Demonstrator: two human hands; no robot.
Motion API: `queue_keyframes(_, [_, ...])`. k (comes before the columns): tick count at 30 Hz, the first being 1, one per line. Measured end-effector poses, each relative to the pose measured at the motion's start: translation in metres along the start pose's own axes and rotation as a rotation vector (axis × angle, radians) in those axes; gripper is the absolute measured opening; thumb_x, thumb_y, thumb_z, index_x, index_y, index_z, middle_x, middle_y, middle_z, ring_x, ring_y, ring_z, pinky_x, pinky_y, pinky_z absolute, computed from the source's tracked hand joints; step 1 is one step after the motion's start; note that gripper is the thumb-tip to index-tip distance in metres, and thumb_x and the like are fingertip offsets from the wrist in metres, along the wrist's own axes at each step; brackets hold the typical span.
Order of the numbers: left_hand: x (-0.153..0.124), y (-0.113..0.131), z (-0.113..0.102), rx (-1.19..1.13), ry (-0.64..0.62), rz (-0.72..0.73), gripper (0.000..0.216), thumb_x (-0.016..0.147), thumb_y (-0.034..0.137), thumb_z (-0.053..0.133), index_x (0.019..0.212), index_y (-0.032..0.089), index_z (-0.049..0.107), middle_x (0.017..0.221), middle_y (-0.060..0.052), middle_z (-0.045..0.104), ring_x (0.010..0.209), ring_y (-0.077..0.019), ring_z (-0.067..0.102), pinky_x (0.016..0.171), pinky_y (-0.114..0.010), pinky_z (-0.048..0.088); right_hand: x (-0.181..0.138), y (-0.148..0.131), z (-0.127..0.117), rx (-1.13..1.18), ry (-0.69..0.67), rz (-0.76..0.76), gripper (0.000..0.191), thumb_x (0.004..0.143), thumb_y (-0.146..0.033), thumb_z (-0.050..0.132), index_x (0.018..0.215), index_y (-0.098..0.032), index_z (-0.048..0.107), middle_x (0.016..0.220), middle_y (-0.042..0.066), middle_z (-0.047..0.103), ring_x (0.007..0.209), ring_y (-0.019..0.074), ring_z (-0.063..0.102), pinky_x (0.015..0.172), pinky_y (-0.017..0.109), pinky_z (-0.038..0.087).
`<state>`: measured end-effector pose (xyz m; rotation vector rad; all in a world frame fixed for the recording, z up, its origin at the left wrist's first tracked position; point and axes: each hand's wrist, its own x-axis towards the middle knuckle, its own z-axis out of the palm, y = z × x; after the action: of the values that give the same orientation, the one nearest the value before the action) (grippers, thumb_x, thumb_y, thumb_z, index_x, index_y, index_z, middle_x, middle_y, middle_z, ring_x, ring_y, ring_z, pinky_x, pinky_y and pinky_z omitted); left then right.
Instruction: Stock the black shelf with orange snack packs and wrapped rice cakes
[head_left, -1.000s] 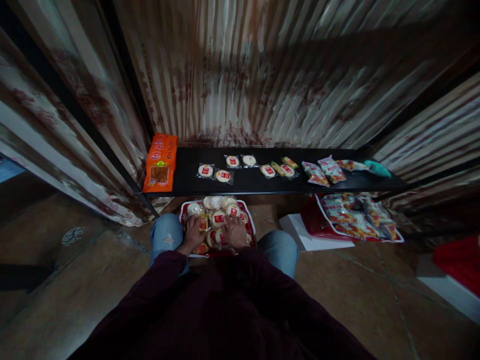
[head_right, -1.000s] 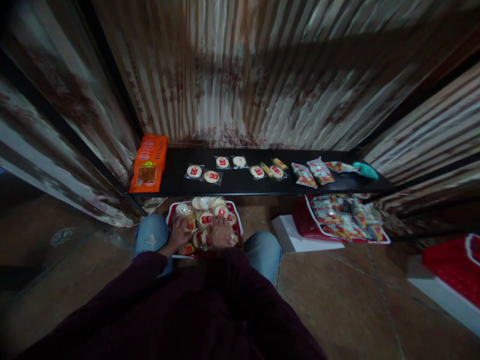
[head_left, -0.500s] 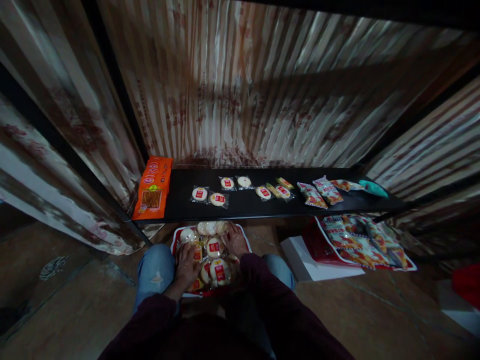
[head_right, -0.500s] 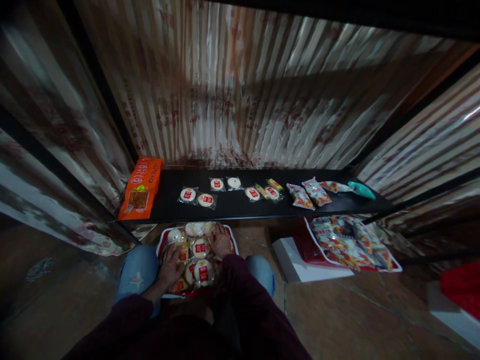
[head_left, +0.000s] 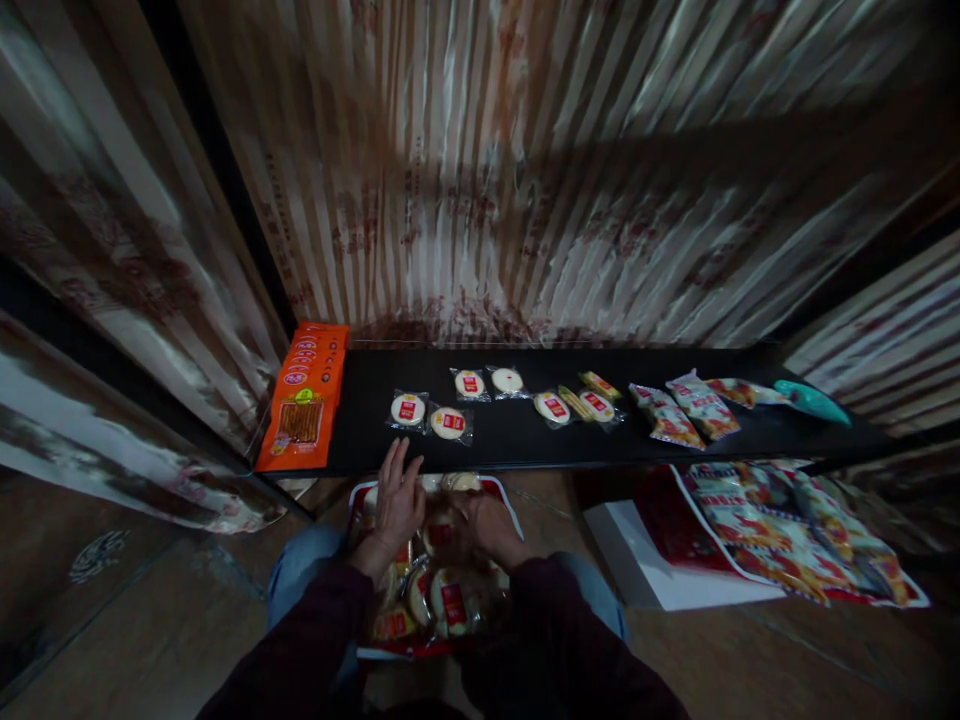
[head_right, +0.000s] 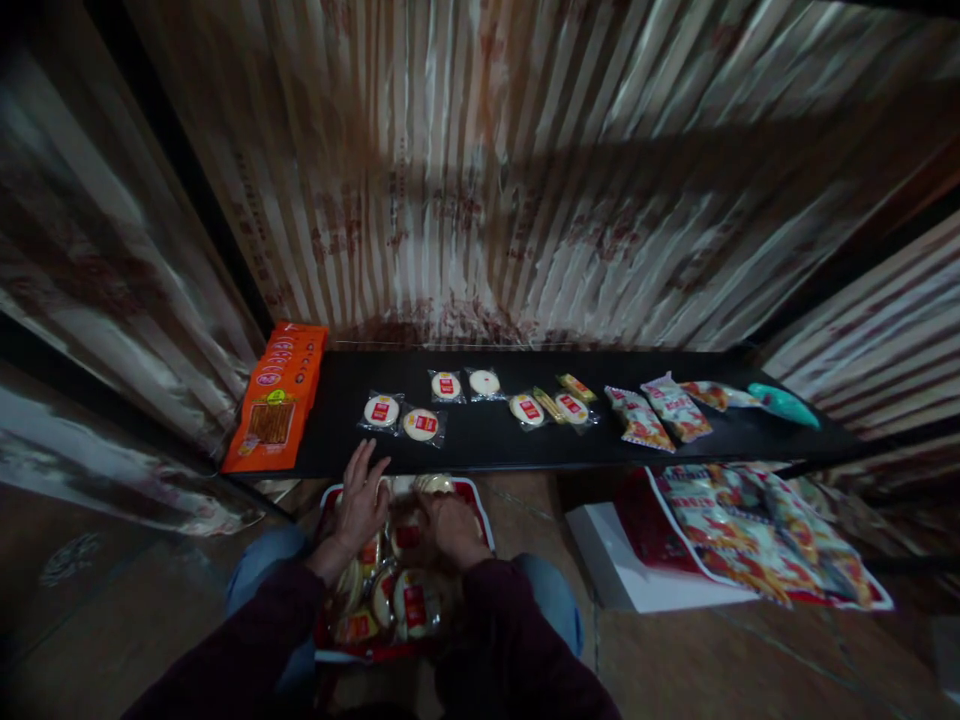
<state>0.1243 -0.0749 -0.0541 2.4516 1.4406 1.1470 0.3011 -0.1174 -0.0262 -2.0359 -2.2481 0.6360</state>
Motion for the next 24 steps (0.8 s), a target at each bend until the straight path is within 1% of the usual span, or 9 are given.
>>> queue_keyframes(2, [0.016, -0.009, 0.007, 0.015, 0.044, -0.039, 0.042, 0.081, 0.006, 0.043, 0.121, 0.012, 0.054, 0.146, -0.018, 0.038, 0.141, -0.0295, 0.025, 0.106, -0.051, 0.037, 0.010, -0.009, -0.015, 0.090, 0.021, -0.099, 0.029, 0.090, -0.026, 0.045, 0.106, -0.022, 0.068, 0.097, 0.009, 0.073, 0.092, 0.0225, 0.068, 0.083, 0.033, 0.050])
queue_keyframes(5, [0.033, -0.022, 0.016, 0.027, 0.087, -0.096, 0.042, 0.083, 0.009, 0.044, 0.123, 0.013, 0.054, 0.147, -0.018, 0.037, 0.142, -0.0299, 0.023, 0.108, -0.052, 0.035, 0.033, -0.016, -0.025, 0.254, 0.183, -0.219, 0.030, 0.092, -0.024, 0.043, 0.110, -0.020, 0.066, 0.105, 0.009, 0.071, 0.096, 0.0191, 0.067, 0.086, 0.030, 0.051])
queue_keyframes(8, [0.044, -0.033, 0.022, 0.024, 0.070, -0.150, 0.043, 0.084, 0.011, 0.044, 0.126, 0.013, 0.053, 0.148, -0.018, 0.036, 0.143, -0.0302, 0.020, 0.109, -0.052, 0.031, 0.061, -0.019, -0.023, 0.273, 0.360, -0.266, 0.033, 0.090, -0.021, 0.045, 0.116, -0.017, 0.064, 0.115, 0.011, 0.066, 0.106, 0.0193, 0.063, 0.092, 0.033, 0.051])
queue_keyframes(10, [0.047, -0.038, 0.024, 0.025, 0.021, -0.188, 0.043, 0.086, 0.014, 0.043, 0.127, 0.013, 0.053, 0.148, -0.017, 0.038, 0.143, -0.0307, 0.020, 0.111, -0.053, 0.029, 0.077, -0.019, -0.018, 0.218, 0.434, -0.285, 0.033, 0.089, -0.019, 0.045, 0.115, -0.016, 0.064, 0.123, 0.013, 0.062, 0.116, 0.0211, 0.057, 0.100, 0.037, 0.048])
queue_keyframes(12, [0.048, -0.040, 0.026, 0.026, -0.048, -0.208, 0.044, 0.087, 0.018, 0.042, 0.130, 0.014, 0.051, 0.146, -0.016, 0.041, 0.142, -0.0301, 0.024, 0.111, -0.053, 0.028, 0.086, -0.020, -0.012, 0.173, 0.460, -0.297, 0.034, 0.089, -0.018, 0.044, 0.117, -0.015, 0.064, 0.128, 0.013, 0.059, 0.124, 0.0225, 0.051, 0.105, 0.040, 0.044])
queue_keyframes(14, [0.048, -0.039, 0.028, 0.040, -0.089, -0.234, 0.047, 0.088, 0.021, 0.042, 0.134, 0.014, 0.047, 0.146, -0.016, 0.041, 0.141, -0.0297, 0.027, 0.111, -0.052, 0.029, 0.092, -0.021, -0.008, 0.138, 0.474, -0.289, 0.036, 0.089, -0.019, 0.044, 0.120, -0.016, 0.062, 0.136, 0.013, 0.053, 0.133, 0.0240, 0.042, 0.109, 0.044, 0.039])
queue_keyframes(17, [0.049, -0.033, 0.029, 0.077, -0.076, -0.268, 0.052, 0.088, 0.023, 0.042, 0.139, 0.013, 0.041, 0.151, -0.016, 0.033, 0.142, -0.0306, 0.023, 0.110, -0.051, 0.030, 0.097, -0.023, -0.008, 0.106, 0.484, -0.241, 0.040, 0.089, -0.021, 0.045, 0.126, -0.014, 0.058, 0.144, 0.015, 0.044, 0.139, 0.0264, 0.032, 0.112, 0.047, 0.035])
queue_keyframes(20, [0.046, -0.028, 0.029, 0.084, -0.093, -0.225, 0.052, 0.087, 0.021, 0.042, 0.139, 0.012, 0.042, 0.153, -0.016, 0.030, 0.144, -0.0295, 0.017, 0.112, -0.050, 0.028, 0.099, -0.026, -0.011, 0.102, 0.490, -0.230, 0.041, 0.090, -0.023, 0.044, 0.128, -0.014, 0.056, 0.141, 0.014, 0.048, 0.139, 0.0257, 0.032, 0.112, 0.047, 0.035])
queue_keyframes(24, [0.031, -0.026, 0.033, 0.070, -0.204, -0.157, 0.052, 0.086, 0.016, 0.038, 0.137, 0.008, 0.043, 0.148, -0.017, 0.038, 0.142, -0.0279, 0.024, 0.114, -0.050, 0.026, 0.086, -0.033, -0.002, 0.067, 0.448, -0.251, 0.044, 0.090, -0.022, 0.043, 0.132, -0.016, 0.053, 0.142, 0.011, 0.048, 0.141, 0.0266, 0.026, 0.112, 0.048, 0.033])
